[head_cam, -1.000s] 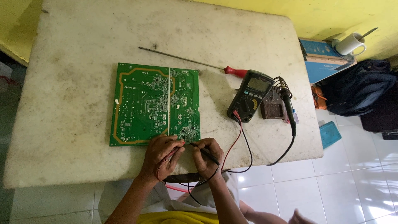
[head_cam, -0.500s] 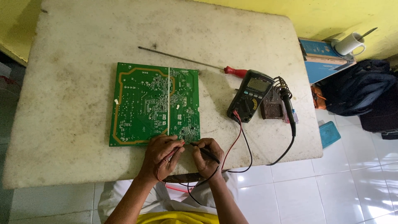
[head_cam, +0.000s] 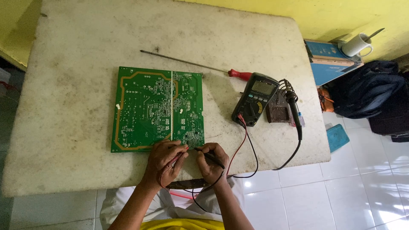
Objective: A person uses a digital multimeter to test various points on a green circuit board for diagnostic purposes.
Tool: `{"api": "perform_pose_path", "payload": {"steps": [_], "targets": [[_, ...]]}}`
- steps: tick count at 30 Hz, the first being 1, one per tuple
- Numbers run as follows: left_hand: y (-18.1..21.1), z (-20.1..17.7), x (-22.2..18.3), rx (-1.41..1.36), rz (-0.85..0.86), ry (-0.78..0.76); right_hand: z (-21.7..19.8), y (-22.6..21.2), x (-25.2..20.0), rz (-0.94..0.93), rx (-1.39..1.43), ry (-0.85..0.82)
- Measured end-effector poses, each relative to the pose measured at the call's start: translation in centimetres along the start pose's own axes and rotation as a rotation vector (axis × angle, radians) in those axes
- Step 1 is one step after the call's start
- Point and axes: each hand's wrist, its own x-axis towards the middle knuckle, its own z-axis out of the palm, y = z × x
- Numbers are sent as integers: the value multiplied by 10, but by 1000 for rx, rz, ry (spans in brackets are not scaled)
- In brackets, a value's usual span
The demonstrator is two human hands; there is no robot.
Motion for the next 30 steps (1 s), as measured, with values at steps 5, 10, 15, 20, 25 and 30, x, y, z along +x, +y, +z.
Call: {"api": "perform_pose_path", "payload": {"steps": [5, 10, 15, 20, 25, 30], "targets": [[-2, 3, -1, 3, 9, 20, 1, -10, 3, 8, -2, 4], [2, 1, 1, 13, 11, 19, 3, -10, 4, -9, 7, -8], [1, 1, 1, -24, 0, 19, 2, -11, 4, -12, 9, 1], [3, -1, 0, 24, 17, -17, 2, -25, 5, -9, -82, -24], [5, -1, -2, 40, -4, -57, 3, -35, 4, 43, -196, -27], [1, 0, -4, 54, -11, -84, 4, -34, 5, 27, -154, -36]]}}
